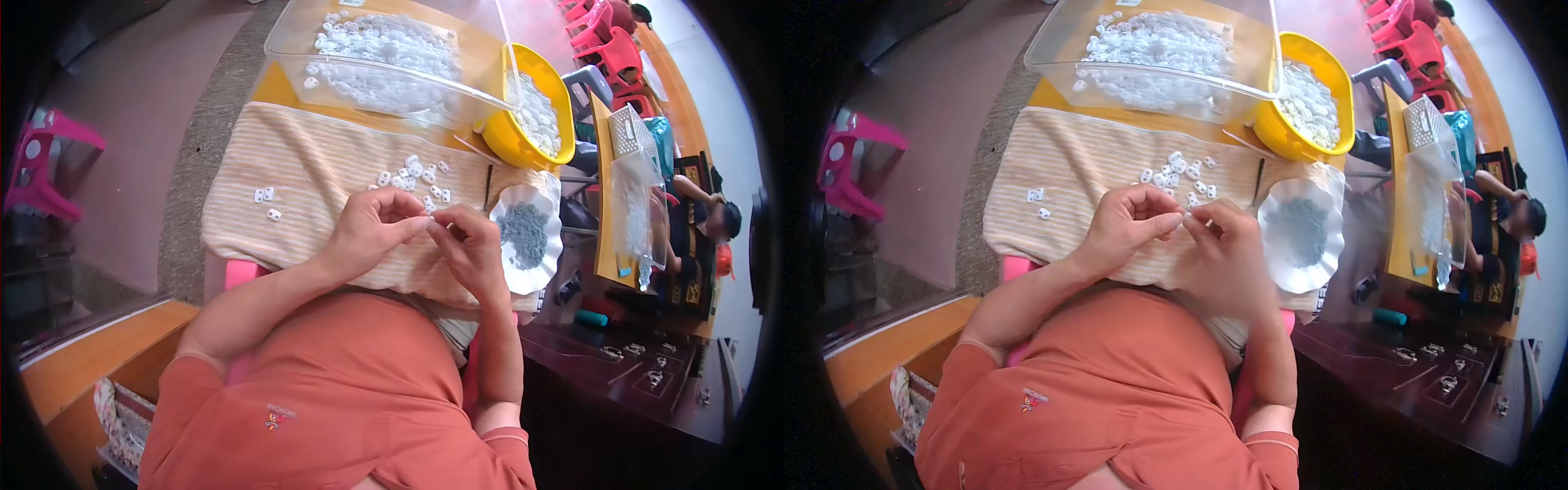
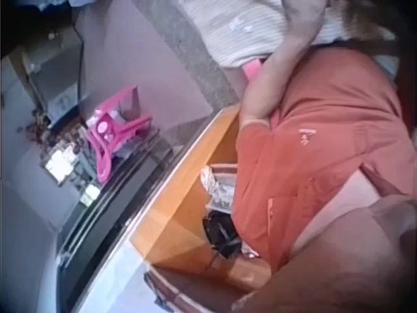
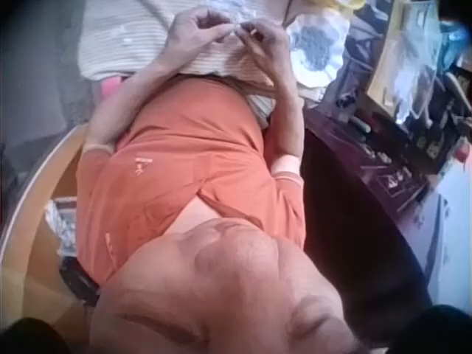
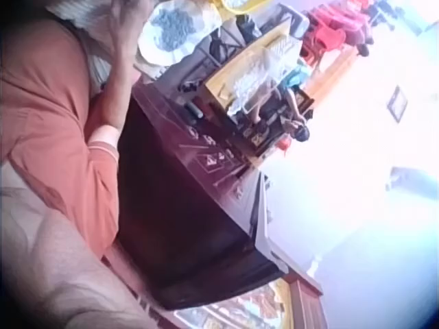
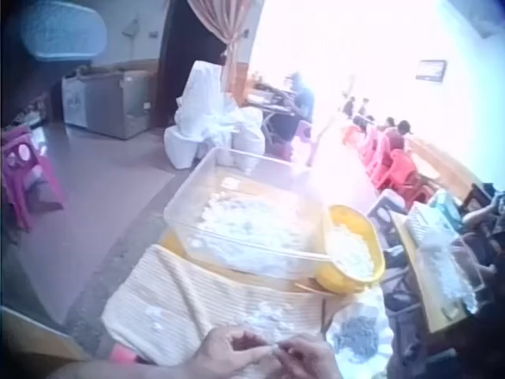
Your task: Manual assembly of small white plastic components at a workbench.
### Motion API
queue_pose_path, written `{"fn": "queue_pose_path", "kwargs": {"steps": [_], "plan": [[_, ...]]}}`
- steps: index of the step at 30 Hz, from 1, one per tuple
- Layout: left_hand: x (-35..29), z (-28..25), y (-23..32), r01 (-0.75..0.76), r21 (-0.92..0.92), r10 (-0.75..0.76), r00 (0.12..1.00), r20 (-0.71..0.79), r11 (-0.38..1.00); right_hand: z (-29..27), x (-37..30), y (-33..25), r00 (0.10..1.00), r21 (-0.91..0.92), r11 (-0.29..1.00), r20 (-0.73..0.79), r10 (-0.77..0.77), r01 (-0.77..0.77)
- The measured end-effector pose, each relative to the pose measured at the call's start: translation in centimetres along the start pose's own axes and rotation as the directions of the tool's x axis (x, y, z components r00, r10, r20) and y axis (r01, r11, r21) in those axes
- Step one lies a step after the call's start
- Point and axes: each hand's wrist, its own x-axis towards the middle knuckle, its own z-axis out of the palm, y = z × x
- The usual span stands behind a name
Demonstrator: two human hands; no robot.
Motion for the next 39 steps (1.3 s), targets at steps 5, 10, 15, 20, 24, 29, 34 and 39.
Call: {"fn": "queue_pose_path", "kwargs": {"steps": [5,10,15,20,24,29,34,39], "plan": [[0.0,0.4,0.2,0.052,-0.126,-0.05,0.999,0.019,0.991,1.2,-0.8,0.2,0.983,0.26,0.951,-0.121,-0.139,0.166],[-0.2,0.5,-0.1,0.12,-0.175,-0.12,0.993,0.012,0.977,1.7,-1.4,1.4,0.993,0.432,0.899,-0.117,-0.023,0.072],[-0.1,0.6,-0.1,0.195,-0.223,-0.186,0.981,0.061,0.955,2.0,-1.9,1.5,0.994,0.511,0.859,-0.108,0.035,0.026],[-0.5,1.0,-0.7,0.204,-0.191,-0.19,0.978,0.088,0.96,0.7,-3.3,1.2,0.991,0.472,0.878,-0.065,0.118,-0.074],[-0.5,1.1,-0.6,0.226,-0.202,-0.214,0.974,0.076,0.953,-2.6,-4.9,3.4,0.979,0.319,0.948,-0.188,0.077,-0.013],[-0.6,1.3,-0.4,0.236,-0.186,-0.225,0.971,0.082,0.954,-7.7,-6.5,6.2,0.962,-0.215,0.97,-0.269,0.051,-0.112],[-0.7,1.3,-0.4,0.25,-0.197,-0.237,0.968,0.084,0.948,-8.9,-7.1,6.9,0.974,-0.501,0.85,-0.22,0.053,-0.16],[-0.7,1.3,-0.4,0.248,-0.202,-0.236,0.968,0.082,0.947,-8.9,-6.7,7.0,0.987,-0.613,0.782,-0.162,0.018,-0.115]]}}
